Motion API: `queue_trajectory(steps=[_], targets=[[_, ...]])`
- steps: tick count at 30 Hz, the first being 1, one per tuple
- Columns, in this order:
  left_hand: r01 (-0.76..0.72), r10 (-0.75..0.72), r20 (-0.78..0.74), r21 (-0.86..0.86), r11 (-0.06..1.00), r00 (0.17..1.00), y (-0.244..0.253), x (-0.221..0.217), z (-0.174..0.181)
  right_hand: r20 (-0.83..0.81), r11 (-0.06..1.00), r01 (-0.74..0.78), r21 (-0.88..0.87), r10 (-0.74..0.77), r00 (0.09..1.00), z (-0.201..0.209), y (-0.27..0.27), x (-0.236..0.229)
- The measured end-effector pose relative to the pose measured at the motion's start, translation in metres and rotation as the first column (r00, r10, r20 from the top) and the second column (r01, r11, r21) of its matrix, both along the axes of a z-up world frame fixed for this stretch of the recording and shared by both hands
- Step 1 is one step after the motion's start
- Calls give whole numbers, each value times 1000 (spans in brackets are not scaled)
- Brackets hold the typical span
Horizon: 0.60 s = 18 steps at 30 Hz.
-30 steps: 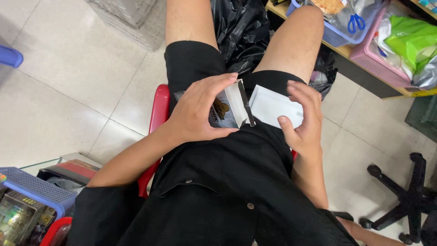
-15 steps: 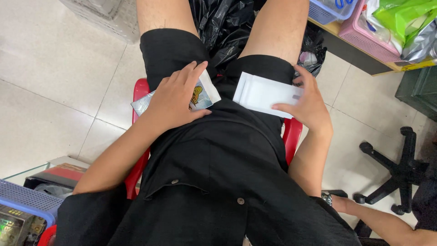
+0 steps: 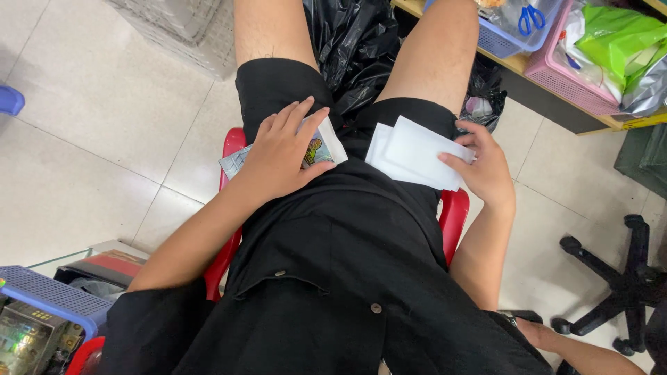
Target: The person handles various boxed and packaged mobile screen protectors while sitting, moving them between their lap and a nearby surface.
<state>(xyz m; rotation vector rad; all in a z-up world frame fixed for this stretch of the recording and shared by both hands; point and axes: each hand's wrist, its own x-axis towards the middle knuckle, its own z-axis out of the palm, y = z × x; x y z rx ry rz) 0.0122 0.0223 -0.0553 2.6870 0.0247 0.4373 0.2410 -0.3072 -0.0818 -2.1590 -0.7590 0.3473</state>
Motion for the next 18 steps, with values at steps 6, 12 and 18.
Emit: queue_trajectory(steps=[6,12,18], targets=[[5,-5,-8,-32,999,1000,0,1,1,-78,988,131,79,-125,989,12,-2,2],[14,-12,30,-53,999,999,-1,2,6,-134,866,103,490,-42,990,-6,-20,14],[247,-215,127,-338,908,968,-10,15,52,43,823,-136,552,135,990,70,2,-16]])
